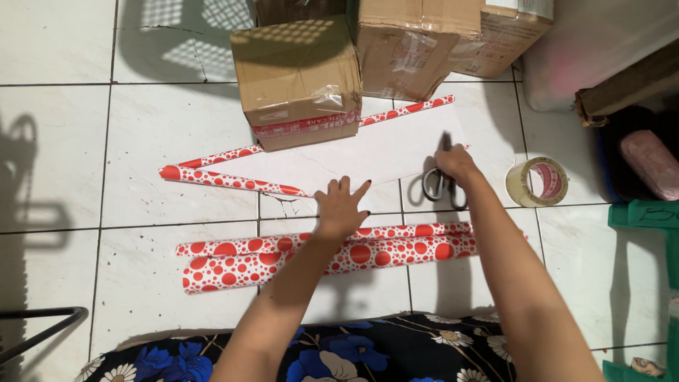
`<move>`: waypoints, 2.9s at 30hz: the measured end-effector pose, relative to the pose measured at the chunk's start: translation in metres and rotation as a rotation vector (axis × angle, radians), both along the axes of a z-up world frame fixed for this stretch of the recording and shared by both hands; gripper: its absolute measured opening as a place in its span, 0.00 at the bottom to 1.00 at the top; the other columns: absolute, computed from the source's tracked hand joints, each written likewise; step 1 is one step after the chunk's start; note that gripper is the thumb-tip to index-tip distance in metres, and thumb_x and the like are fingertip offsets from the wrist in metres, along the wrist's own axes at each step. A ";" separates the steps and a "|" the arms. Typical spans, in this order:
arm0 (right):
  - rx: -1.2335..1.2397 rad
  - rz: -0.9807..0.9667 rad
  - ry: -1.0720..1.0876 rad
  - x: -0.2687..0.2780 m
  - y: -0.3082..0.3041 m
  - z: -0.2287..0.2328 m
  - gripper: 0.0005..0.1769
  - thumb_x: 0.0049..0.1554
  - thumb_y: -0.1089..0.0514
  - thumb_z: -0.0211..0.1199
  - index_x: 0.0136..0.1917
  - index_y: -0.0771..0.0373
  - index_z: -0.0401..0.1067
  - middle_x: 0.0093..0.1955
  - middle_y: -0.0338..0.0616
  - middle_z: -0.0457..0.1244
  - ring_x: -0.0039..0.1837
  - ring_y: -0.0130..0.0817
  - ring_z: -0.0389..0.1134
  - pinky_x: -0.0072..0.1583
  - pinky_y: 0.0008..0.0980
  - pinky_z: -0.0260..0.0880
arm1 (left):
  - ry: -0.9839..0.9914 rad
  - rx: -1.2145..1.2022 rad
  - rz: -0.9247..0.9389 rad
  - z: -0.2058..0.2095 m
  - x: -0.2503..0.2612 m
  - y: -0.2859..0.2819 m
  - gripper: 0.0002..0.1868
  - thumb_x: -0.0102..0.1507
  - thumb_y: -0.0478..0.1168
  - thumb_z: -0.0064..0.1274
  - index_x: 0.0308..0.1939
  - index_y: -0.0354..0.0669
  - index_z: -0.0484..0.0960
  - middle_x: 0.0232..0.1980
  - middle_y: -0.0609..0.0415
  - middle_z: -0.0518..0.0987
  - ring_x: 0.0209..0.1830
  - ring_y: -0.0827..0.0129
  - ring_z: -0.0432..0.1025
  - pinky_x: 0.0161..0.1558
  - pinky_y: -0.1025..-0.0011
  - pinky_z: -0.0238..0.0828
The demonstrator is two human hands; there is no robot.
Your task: The person prepares a sheet of red and white polka dot wrapping paper by taping two strips together. They then place a small cardboard box onto the paper and begin to fold the paper around the box.
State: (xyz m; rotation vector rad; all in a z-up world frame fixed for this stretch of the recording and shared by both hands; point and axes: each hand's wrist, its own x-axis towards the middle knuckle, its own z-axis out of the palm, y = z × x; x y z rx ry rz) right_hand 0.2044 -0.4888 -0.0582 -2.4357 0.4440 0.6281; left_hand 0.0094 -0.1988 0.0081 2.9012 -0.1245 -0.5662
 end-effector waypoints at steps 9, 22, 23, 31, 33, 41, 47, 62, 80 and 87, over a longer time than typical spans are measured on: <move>0.848 -0.826 -0.316 0.002 -0.008 -0.050 0.11 0.59 0.64 0.61 0.51 0.75 0.69 0.44 0.48 0.67 0.38 0.34 0.68 0.37 0.34 0.69 | 0.094 -0.043 0.014 -0.003 -0.003 0.006 0.36 0.67 0.62 0.44 0.79 0.73 0.54 0.69 0.48 0.61 0.63 0.54 0.60 0.56 0.40 0.63; 0.598 -0.436 -0.511 -0.045 0.001 -0.031 0.47 0.53 0.68 0.64 0.79 0.65 0.43 0.55 0.45 0.56 0.53 0.33 0.59 0.57 0.31 0.65 | 0.251 0.060 0.243 0.008 -0.067 0.199 0.36 0.67 0.64 0.39 0.79 0.71 0.54 0.69 0.46 0.65 0.68 0.49 0.63 0.65 0.41 0.61; 0.454 -0.317 -0.532 -0.053 0.005 -0.025 0.46 0.53 0.67 0.65 0.78 0.66 0.46 0.57 0.46 0.55 0.55 0.35 0.60 0.58 0.33 0.66 | 0.247 0.072 0.259 0.015 -0.080 0.214 0.36 0.66 0.64 0.41 0.78 0.71 0.56 0.68 0.47 0.66 0.68 0.50 0.64 0.65 0.40 0.60; -0.196 0.482 -0.991 -0.171 0.050 0.067 0.21 0.55 0.66 0.67 0.60 0.67 0.66 0.59 0.59 0.57 0.62 0.56 0.62 0.60 0.46 0.67 | 0.240 -0.067 0.354 0.038 -0.135 0.251 0.56 0.45 0.73 0.62 0.75 0.70 0.62 0.75 0.53 0.59 0.77 0.56 0.52 0.73 0.37 0.44; -0.073 0.597 -0.957 -0.205 0.064 0.086 0.13 0.56 0.64 0.67 0.53 0.68 0.70 0.51 0.55 0.64 0.52 0.52 0.67 0.53 0.45 0.69 | 0.251 -0.083 0.352 0.036 -0.140 0.250 0.62 0.39 0.72 0.66 0.76 0.72 0.60 0.77 0.52 0.56 0.78 0.56 0.49 0.74 0.36 0.40; -0.041 0.950 -0.540 -0.281 0.115 0.103 0.06 0.58 0.56 0.64 0.46 0.58 0.79 0.41 0.47 0.71 0.43 0.47 0.73 0.45 0.44 0.73 | 0.315 -0.101 0.314 0.033 -0.153 0.241 0.74 0.33 0.71 0.73 0.79 0.72 0.51 0.83 0.42 0.39 0.84 0.51 0.32 0.72 0.28 0.25; 0.015 0.952 -0.544 -0.283 0.138 0.098 0.23 0.51 0.58 0.65 0.61 0.63 0.73 0.60 0.55 0.67 0.49 0.56 0.71 0.49 0.47 0.74 | 0.277 -0.018 0.253 0.019 -0.160 0.240 0.73 0.36 0.57 0.76 0.80 0.73 0.47 0.83 0.42 0.39 0.83 0.50 0.34 0.71 0.26 0.28; -0.385 0.928 -0.994 -0.240 0.137 0.073 0.24 0.43 0.58 0.69 0.54 0.57 0.70 0.53 0.46 0.64 0.54 0.49 0.70 0.53 0.48 0.71 | -0.285 -0.134 0.335 -0.003 -0.165 0.246 0.23 0.62 0.49 0.58 0.62 0.56 0.81 0.60 0.49 0.75 0.61 0.55 0.70 0.71 0.31 0.43; -0.204 1.325 -0.623 -0.171 0.179 0.099 0.45 0.46 0.54 0.72 0.74 0.57 0.59 0.62 0.46 0.65 0.64 0.45 0.66 0.68 0.55 0.66 | -0.150 -0.223 0.458 0.015 -0.165 0.258 0.24 0.56 0.44 0.61 0.58 0.58 0.83 0.61 0.61 0.76 0.61 0.66 0.72 0.72 0.28 0.33; -0.126 1.189 -0.534 -0.155 0.179 0.086 0.25 0.54 0.50 0.68 0.61 0.59 0.64 0.47 0.51 0.69 0.47 0.54 0.72 0.47 0.47 0.73 | -0.065 -0.472 0.528 0.012 -0.166 0.290 0.23 0.55 0.50 0.64 0.55 0.59 0.85 0.65 0.63 0.78 0.65 0.64 0.70 0.75 0.37 0.35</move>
